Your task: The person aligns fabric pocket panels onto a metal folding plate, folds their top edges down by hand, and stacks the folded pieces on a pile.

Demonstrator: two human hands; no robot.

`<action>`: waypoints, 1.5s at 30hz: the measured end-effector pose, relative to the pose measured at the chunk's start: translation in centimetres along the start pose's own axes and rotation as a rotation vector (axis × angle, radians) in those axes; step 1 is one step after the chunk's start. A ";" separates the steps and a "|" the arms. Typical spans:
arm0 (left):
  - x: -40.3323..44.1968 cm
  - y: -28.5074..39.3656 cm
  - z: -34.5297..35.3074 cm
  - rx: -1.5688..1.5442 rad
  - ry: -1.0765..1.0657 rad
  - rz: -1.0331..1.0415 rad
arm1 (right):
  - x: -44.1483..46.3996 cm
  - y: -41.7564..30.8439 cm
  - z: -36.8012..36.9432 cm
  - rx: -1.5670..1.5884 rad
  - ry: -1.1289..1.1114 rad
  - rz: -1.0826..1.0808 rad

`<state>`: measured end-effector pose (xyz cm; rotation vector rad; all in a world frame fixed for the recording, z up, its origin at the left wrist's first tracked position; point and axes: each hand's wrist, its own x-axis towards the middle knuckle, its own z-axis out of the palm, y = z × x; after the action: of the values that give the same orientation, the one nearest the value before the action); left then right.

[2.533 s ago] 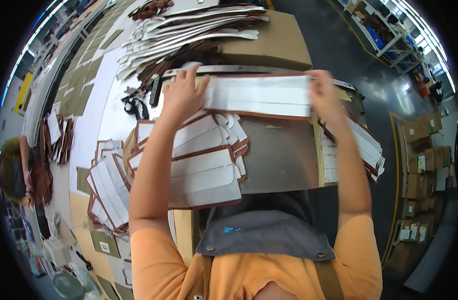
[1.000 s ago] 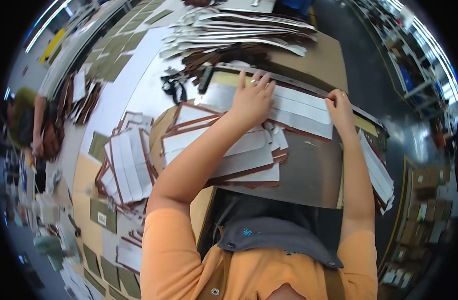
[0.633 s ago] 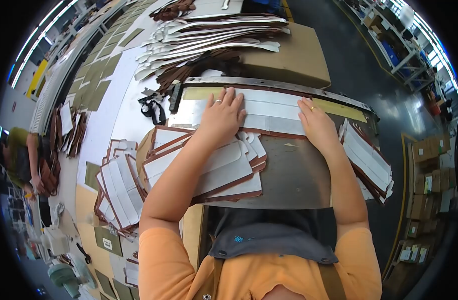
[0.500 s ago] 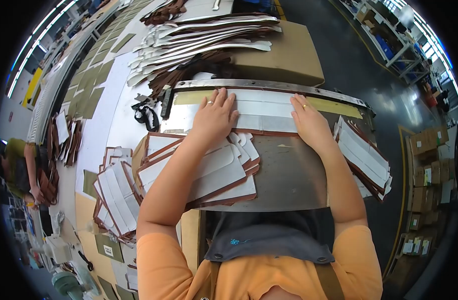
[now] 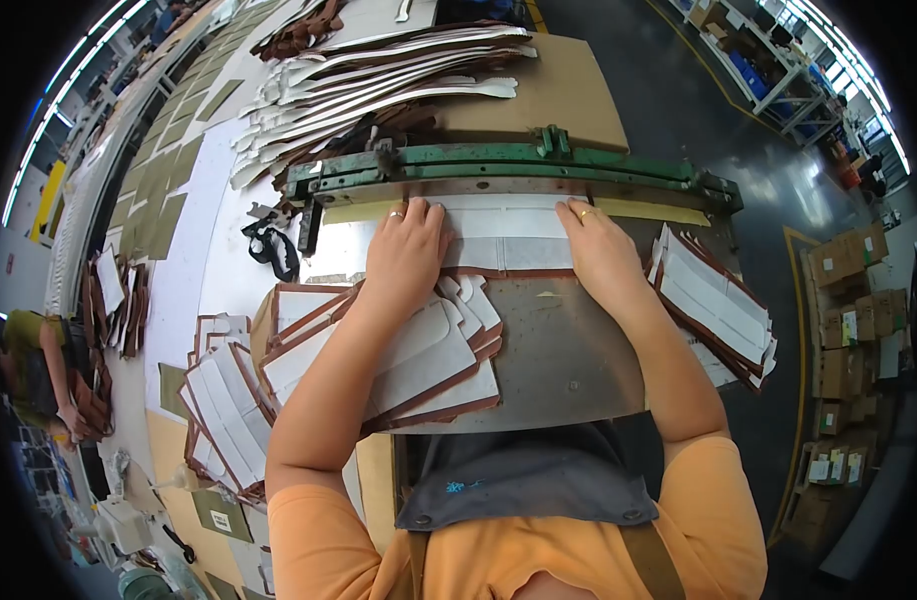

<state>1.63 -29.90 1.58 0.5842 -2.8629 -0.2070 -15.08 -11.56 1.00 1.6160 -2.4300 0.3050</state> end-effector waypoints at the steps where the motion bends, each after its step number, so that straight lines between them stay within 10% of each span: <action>1: 0.0 -0.1 0.1 -0.006 0.044 0.024 | 0.1 0.1 0.0 -0.026 0.018 -0.016; 22: 0.5 -2.4 1.5 -0.009 0.066 0.008 | 9.5 -4.6 3.6 0.354 -0.007 -0.404; 31: 0.3 -1.1 -0.1 0.030 -0.033 -0.075 | 5.8 2.5 -0.7 0.412 -0.243 -0.041; 35: 0.3 -1.6 0.4 -0.057 0.352 -0.033 | 6.5 2.6 -1.6 0.522 -0.484 0.115; 42: 0.4 -1.0 -3.1 -0.301 0.853 0.013 | 2.3 -0.1 -5.0 1.717 -0.101 0.530; 45: -0.1 -0.3 -3.6 -0.218 0.767 0.019 | 0.0 -4.7 -3.0 1.671 -0.515 0.564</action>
<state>2.70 -30.49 5.03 0.4596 -2.0724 -0.2262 -10.53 -12.50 4.19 1.1706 -2.9681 2.8627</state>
